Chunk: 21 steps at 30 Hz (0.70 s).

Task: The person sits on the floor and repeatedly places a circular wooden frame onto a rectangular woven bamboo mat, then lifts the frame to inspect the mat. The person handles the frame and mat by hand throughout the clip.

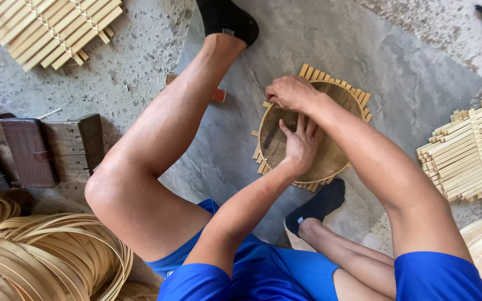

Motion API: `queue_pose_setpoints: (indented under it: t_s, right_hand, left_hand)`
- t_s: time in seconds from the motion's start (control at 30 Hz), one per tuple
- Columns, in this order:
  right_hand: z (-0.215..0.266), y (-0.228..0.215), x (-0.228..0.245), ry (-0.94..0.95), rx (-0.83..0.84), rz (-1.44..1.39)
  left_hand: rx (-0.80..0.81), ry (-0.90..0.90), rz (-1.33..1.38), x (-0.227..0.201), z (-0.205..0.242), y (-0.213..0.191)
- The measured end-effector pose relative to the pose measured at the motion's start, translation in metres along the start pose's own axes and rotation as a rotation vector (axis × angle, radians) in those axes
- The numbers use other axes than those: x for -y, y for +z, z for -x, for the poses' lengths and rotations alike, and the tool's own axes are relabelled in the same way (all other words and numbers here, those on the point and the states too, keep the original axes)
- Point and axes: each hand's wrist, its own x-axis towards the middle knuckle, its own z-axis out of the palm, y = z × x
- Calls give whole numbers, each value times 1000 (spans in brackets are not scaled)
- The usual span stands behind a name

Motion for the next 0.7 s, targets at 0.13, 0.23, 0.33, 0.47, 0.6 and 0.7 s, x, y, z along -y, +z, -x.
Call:
queue_pose_setpoints:
  t_s: [0.13, 0.23, 0.33, 0.47, 0.6, 0.7]
  right_hand:
    - [-9, 11, -5, -47, 53, -12]
    - [-17, 10, -7, -20, 111, 45]
    - [-26, 5, -12, 13, 197, 474]
    - [-20, -4, -26, 30, 44, 124]
    - [-7, -13, -45, 87, 56, 89]
    - [5, -20, -63, 86, -3, 79]
  left_hand:
    - [-8, -5, -3, 0, 0, 2]
    - [12, 5, -8, 0, -2, 0]
    - [9, -1, -3, -1, -1, -2]
    - [-73, -34, 9, 1, 4, -4]
    - [-77, -31, -15, 1, 5, -7]
    - [-115, -34, -16, 2, 6, -4]
